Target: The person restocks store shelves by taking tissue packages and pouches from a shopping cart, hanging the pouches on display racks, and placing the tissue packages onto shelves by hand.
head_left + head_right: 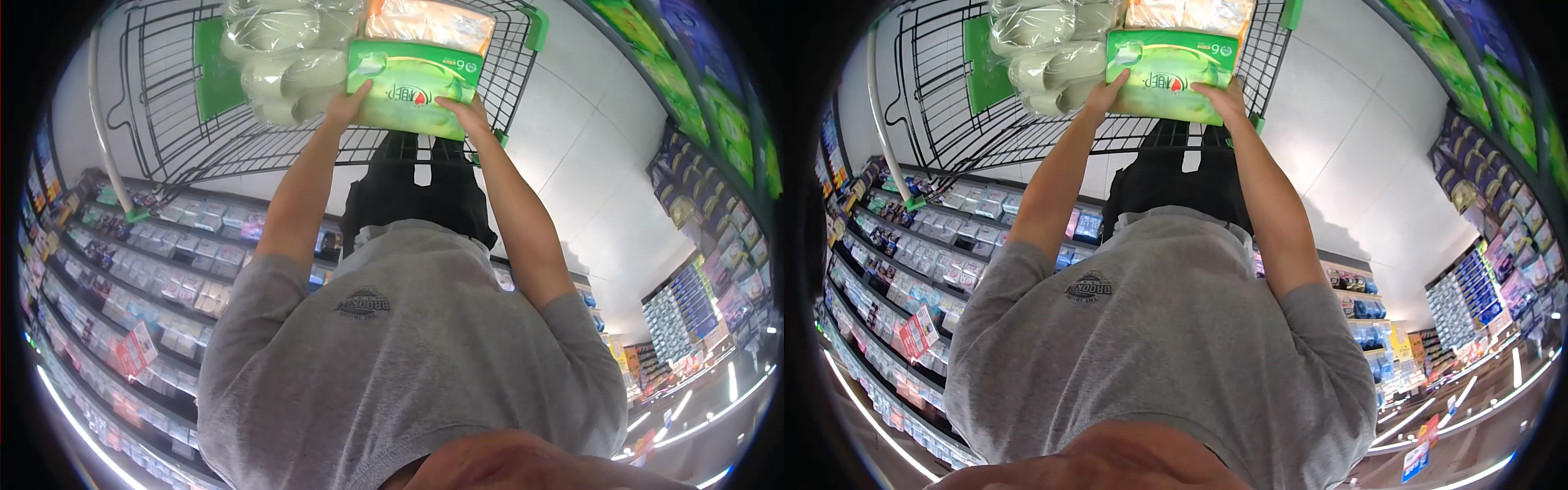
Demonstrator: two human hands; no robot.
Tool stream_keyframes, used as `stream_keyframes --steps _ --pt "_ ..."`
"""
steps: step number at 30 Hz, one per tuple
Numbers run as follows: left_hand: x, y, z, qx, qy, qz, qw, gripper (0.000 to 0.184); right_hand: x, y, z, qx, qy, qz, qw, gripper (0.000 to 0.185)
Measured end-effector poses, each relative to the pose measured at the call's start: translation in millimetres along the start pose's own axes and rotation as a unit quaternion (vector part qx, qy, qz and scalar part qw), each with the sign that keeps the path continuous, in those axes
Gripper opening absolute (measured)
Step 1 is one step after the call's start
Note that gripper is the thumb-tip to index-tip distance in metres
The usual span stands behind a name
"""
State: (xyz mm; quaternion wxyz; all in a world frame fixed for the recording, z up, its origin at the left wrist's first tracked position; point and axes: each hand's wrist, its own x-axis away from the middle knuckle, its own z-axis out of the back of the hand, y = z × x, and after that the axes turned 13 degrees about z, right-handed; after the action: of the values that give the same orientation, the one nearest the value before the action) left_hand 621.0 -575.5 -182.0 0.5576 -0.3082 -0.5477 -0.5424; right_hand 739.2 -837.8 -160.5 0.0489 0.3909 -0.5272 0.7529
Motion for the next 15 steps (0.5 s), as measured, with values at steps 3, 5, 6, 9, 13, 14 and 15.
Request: stream_keyframes --steps 3,5,6,9,13,14,15 --pt "27 13 13 -0.005 -0.011 0.013 1.000 0.070 9 -5 0 0.027 0.045 -0.039 0.998 0.072" --pt "43 20 27 -0.012 0.011 -0.017 1.000 0.067 27 -29 4 -0.014 0.022 0.015 1.000 0.073" --pt "49 18 32 0.035 0.016 -0.033 0.999 0.065 35 -41 5 -0.027 0.048 0.010 0.998 0.071" --pt "101 36 52 0.106 -0.032 -0.066 0.992 0.071 67 -85 8 -0.101 0.067 0.034 0.992 0.070" --pt "157 78 68 0.209 -0.133 -0.087 0.965 0.076 96 -131 17 -0.147 0.122 0.090 0.977 0.077" --pt "164 91 68 0.238 -0.150 -0.124 0.952 0.071 101 -143 21 -0.149 0.135 0.113 0.973 0.084" --pt "178 107 65 0.265 -0.168 -0.159 0.936 0.066 107 -157 27 -0.152 0.148 0.122 0.970 0.084"
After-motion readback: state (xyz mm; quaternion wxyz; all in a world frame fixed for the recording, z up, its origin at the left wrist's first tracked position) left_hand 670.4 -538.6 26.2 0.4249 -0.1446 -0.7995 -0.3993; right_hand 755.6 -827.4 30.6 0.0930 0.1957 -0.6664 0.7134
